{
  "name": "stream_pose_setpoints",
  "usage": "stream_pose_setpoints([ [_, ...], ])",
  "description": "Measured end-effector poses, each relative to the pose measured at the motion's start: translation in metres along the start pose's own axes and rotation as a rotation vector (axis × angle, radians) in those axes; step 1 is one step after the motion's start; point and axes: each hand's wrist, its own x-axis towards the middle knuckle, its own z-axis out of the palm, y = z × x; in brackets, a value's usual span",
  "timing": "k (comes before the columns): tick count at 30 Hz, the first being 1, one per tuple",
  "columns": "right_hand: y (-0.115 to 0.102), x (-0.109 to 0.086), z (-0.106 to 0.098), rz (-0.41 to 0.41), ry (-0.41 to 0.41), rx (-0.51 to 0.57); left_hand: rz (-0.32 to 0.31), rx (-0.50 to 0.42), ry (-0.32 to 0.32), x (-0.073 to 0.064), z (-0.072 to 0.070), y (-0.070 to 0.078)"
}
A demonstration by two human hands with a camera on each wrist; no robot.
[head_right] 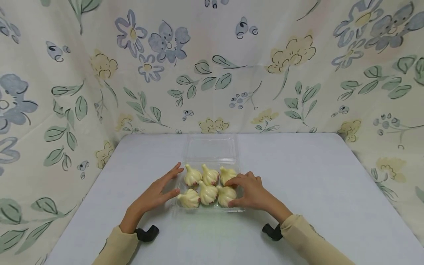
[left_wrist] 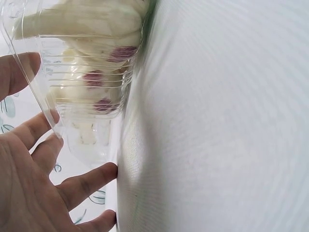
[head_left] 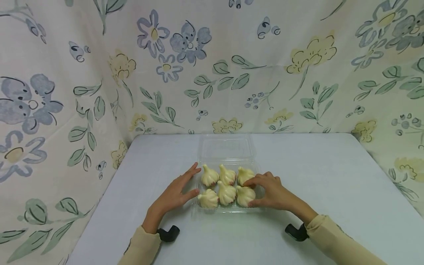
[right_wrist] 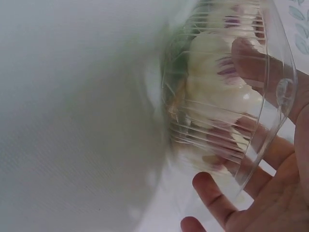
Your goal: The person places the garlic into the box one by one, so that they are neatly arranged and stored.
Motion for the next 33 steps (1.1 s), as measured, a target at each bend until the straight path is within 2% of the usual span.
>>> stream_pose_setpoints([
  [7, -0.001, 0.001, -0.005, -0.006, -0.025, 0.028, -0.001, 0.001, 0.0, 0.0, 0.0, -0.002],
  [13, -0.004, 0.0, -0.013, -0.013, -0.029, 0.008, -0.001, -0.005, -0.001, -0.001, 0.0, -0.003],
  [16, -0.005, -0.001, -0.017, -0.016, 0.007, 0.021, -0.004, -0.007, -0.003, -0.001, 0.0, -0.003],
  [18, -0.004, 0.0, -0.019, -0.017, 0.064, 0.035, -0.006, -0.007, -0.001, -0.001, 0.0, -0.002],
  [23, 0.003, 0.005, -0.021, 0.079, 0.237, 0.072, -0.003, -0.007, -0.002, 0.0, 0.0, -0.001],
  [26, 0.011, 0.011, -0.022, 0.155, 0.291, 0.103, 0.001, -0.011, -0.006, 0.0, 0.0, -0.001],
  [29, 0.021, 0.019, -0.024, 0.238, 0.273, 0.169, 0.001, -0.015, -0.007, 0.0, 0.0, -0.002],
  [33, 0.035, 0.031, -0.025, 0.339, 0.201, 0.279, -0.004, -0.018, -0.006, 0.0, 0.0, -0.002],
])
